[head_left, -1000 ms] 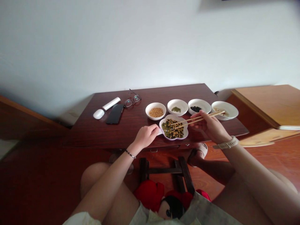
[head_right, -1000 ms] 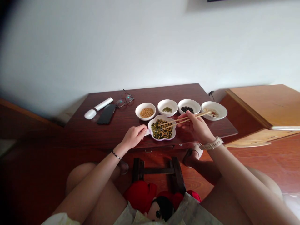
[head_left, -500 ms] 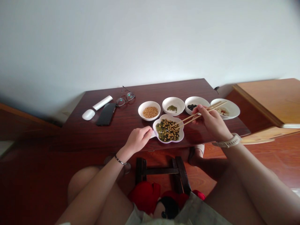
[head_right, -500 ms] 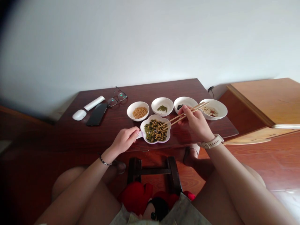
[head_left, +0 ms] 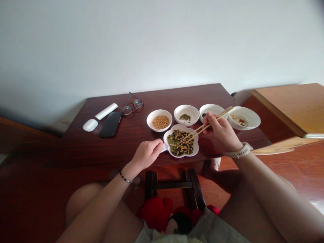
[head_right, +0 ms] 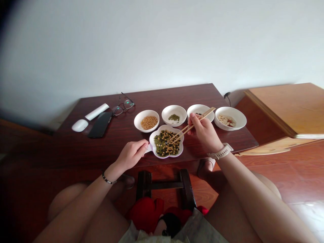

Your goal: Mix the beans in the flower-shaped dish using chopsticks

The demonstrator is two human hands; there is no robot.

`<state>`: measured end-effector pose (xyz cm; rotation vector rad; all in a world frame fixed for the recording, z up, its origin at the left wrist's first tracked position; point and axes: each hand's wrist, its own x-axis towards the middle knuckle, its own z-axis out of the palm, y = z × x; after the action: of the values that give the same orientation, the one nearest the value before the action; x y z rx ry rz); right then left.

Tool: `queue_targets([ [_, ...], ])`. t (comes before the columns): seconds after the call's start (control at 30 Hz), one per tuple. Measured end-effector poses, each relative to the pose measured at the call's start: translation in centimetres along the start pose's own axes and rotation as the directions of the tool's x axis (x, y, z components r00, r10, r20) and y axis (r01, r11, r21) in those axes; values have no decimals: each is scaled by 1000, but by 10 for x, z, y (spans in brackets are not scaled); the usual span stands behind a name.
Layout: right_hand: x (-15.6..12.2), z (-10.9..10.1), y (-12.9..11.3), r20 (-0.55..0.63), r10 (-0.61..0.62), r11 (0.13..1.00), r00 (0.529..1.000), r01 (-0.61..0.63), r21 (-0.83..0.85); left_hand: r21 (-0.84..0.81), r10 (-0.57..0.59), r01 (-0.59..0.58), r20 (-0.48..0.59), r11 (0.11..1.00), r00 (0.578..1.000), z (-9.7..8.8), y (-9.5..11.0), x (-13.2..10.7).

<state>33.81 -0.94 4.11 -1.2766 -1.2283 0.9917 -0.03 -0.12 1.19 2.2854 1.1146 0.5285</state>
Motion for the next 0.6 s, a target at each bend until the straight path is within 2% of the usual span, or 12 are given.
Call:
queue_targets([
  [0.33,5,4,9,-49,6,1000,999,-4,25,4,-1,1,-4,1000,1000,2,1,0],
  [0.6,10,5,10,-29,-15,1000,999,15,-14,10,-3,3,-9,1000,1000,3,2,-1],
])
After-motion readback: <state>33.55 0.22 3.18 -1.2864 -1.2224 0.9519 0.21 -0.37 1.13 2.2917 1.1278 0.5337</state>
